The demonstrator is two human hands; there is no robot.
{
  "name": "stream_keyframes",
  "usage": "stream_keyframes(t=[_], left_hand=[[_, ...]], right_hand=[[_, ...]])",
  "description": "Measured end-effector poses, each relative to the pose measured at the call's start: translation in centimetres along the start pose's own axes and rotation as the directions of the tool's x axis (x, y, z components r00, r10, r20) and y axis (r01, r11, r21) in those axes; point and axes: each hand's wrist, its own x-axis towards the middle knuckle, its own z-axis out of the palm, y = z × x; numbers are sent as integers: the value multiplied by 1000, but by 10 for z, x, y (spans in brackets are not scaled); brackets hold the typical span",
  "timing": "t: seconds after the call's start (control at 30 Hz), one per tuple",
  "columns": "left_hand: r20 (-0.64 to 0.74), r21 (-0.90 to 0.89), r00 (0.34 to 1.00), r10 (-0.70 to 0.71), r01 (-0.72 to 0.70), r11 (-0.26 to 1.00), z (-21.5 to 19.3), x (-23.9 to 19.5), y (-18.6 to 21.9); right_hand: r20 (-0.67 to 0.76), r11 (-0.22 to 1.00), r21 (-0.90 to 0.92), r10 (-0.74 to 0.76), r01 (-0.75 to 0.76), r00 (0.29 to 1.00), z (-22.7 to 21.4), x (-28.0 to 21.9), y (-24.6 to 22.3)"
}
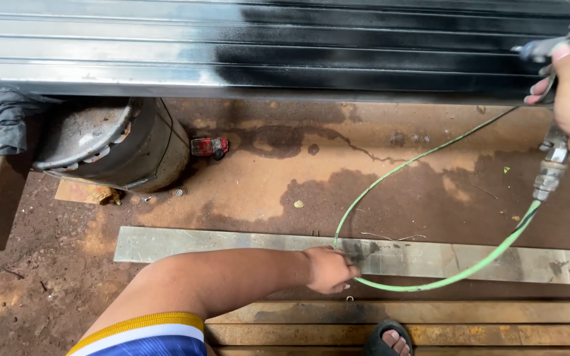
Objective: Spray painting long metal beams with black paint using a pneumatic spray gun on a fabrication floor.
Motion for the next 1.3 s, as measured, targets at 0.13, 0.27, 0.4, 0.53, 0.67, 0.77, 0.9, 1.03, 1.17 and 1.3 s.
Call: stream_keyframes(t=[0.13, 0.27, 0.4, 0.53, 0.67, 0.77, 0.9, 1.03, 1.17, 1.3], left_hand=[[8, 9, 1000, -6, 6, 1000, -6, -3, 4], [62, -1, 998, -28, 28, 1000, -8, -11, 7], [135, 36, 988, -79, 75, 997, -17, -24, 11], [147, 26, 985, -90, 87, 996, -16, -28, 12], [180, 17, 978, -105, 104, 994, -18, -33, 14], [167, 10, 980, -108, 108, 994, -15, -35, 12], [152, 0, 982, -116, 117, 993, -18, -45, 14], [133, 2, 984, -117, 118, 993, -20, -52, 16], [188, -38, 971, -145, 155, 987, -25, -57, 20], [157, -28, 979, -127, 133, 991, -22, -56, 18]], right_hand=[[13, 927, 92, -366, 363, 931, 26, -42, -40], [93, 929, 52, -369, 366, 925, 61, -118, -123], [174, 946, 19, -323, 325, 930, 86, -141, -158], [205, 934, 68, -356, 350, 912, 109, -147, -177], [269, 935, 72, -354, 348, 896, 126, -163, -204], [314, 909, 102, -415, 404, 854, 139, -171, -220], [370, 882, 164, -470, 441, 802, 158, -184, -239], [419, 875, 201, -483, 440, 769, 173, -202, -258], [436, 873, 297, -485, 388, 758, 187, -213, -267], [462, 906, 227, -423, 358, 780, 185, -221, -273]])
